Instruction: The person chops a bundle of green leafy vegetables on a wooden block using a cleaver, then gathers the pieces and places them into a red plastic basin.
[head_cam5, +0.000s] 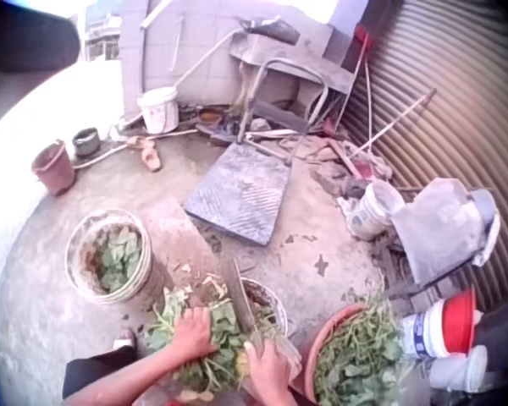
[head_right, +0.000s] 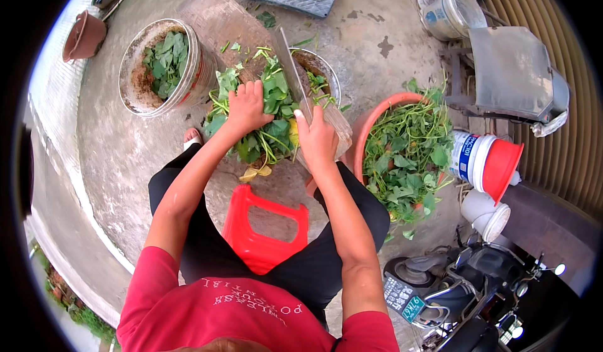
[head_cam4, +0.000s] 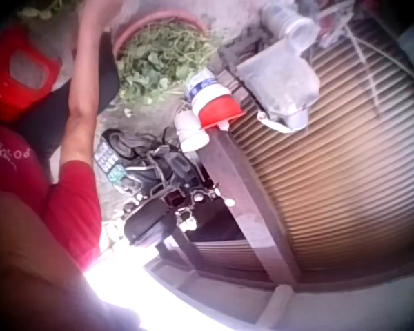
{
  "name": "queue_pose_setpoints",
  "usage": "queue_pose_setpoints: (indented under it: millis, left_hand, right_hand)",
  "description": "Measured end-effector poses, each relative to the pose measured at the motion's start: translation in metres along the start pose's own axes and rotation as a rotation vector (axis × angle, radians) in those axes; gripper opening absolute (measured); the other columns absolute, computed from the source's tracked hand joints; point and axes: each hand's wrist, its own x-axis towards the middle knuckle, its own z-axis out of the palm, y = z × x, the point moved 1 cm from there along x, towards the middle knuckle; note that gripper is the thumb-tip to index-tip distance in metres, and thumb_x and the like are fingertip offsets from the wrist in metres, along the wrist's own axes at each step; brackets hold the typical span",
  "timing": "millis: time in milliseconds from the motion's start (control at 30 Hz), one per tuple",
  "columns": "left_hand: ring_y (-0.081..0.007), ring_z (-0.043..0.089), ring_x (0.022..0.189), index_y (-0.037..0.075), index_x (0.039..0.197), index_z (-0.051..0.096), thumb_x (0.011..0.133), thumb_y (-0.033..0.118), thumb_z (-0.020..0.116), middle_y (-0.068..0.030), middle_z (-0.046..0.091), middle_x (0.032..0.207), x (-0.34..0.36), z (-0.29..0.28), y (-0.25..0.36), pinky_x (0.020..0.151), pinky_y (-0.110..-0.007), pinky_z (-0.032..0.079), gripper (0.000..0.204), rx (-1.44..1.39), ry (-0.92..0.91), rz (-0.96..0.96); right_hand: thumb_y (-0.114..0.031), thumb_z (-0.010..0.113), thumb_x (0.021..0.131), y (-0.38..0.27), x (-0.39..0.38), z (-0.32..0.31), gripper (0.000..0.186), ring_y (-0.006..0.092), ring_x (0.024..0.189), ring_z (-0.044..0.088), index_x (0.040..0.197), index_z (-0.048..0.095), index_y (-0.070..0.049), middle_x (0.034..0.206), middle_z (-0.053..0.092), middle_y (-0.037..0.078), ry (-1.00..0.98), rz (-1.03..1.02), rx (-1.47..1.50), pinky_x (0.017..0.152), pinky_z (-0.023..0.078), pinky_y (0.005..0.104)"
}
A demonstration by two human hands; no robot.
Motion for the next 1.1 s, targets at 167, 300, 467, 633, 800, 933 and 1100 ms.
queue_pose_setpoints:
  millis: [167,300,467,633,800,933,1100]
  left_hand:
    - [-0.0229,0.049,0.079,0.004,0.104,0.043,0.046,0.041,0.082,-0.0066,0.045,0.087,-0.001,0.0,0.005,0.067,-0.037,0.037,0.079,0.064,0.146,0.051]
    - [-0.0232,0.049,0.079,0.004,0.103,0.044,0.044,0.042,0.083,-0.0069,0.046,0.088,0.001,0.003,0.003,0.067,-0.037,0.037,0.081,0.049,0.139,0.059]
    - [-0.0232,0.05,0.079,0.004,0.101,0.045,0.043,0.042,0.083,-0.0073,0.048,0.087,0.001,0.012,0.008,0.067,-0.037,0.038,0.078,0.043,0.083,0.042]
    - [-0.0209,0.049,0.078,0.006,0.097,0.046,0.043,0.045,0.083,-0.0049,0.047,0.085,-0.001,0.008,0.002,0.068,-0.036,0.038,0.076,0.04,0.16,0.028]
    - [-0.0214,0.05,0.078,0.007,0.099,0.046,0.042,0.043,0.083,-0.0049,0.048,0.086,0.002,0.009,0.006,0.069,-0.037,0.038,0.077,0.068,0.14,0.051]
    - [-0.0211,0.05,0.078,0.007,0.098,0.047,0.042,0.041,0.083,-0.0045,0.048,0.085,0.003,0.019,-0.001,0.068,-0.038,0.037,0.075,0.101,0.138,0.036]
    - [-0.0235,0.048,0.081,0.006,0.098,0.045,0.044,0.03,0.081,-0.0065,0.047,0.088,-0.002,0.003,0.006,0.066,-0.038,0.037,0.069,0.058,0.051,0.062]
  right_hand:
    - [-0.037,0.056,0.089,-0.041,0.009,-0.04,0.036,0.0401,0.061,0.06,0.1,0.049,-0.004,0.068,0.06,0.02,0.378,-0.274,0.582,0.052,0.043,0.0445]
    - [-0.038,0.053,0.089,-0.016,0.003,0.001,0.035,0.0397,0.059,0.06,0.099,0.048,-0.005,0.067,0.061,0.018,0.188,-0.19,0.143,0.051,0.045,0.0465]
    - [-0.041,0.051,0.09,-0.003,0.013,0.014,0.037,0.0413,0.059,0.06,0.1,0.047,-0.005,0.063,0.06,0.02,0.02,-0.058,0.029,0.052,0.044,0.0503]
    - [-0.031,0.06,0.086,-0.049,0.015,-0.017,0.03,0.0397,0.063,0.06,0.095,0.05,-0.004,0.068,0.06,0.022,0.278,-0.224,0.454,0.052,0.044,0.0468]
    - [-0.036,0.055,0.088,-0.019,0.025,0.019,0.034,0.0412,0.065,0.06,0.096,0.047,-0.004,0.068,0.06,0.023,0.141,-0.168,0.125,0.054,0.045,0.0484]
    - [-0.041,0.051,0.089,-0.019,0.028,0.026,0.036,0.0429,0.064,0.06,0.096,0.045,-0.006,0.067,0.06,0.024,-0.016,-0.049,-0.004,0.054,0.044,0.0515]
    - [-0.039,0.052,0.089,-0.037,0.014,-0.011,0.034,0.0421,0.058,0.058,0.091,0.047,-0.005,0.061,0.058,0.022,0.294,-0.207,0.345,0.05,0.042,0.0503]
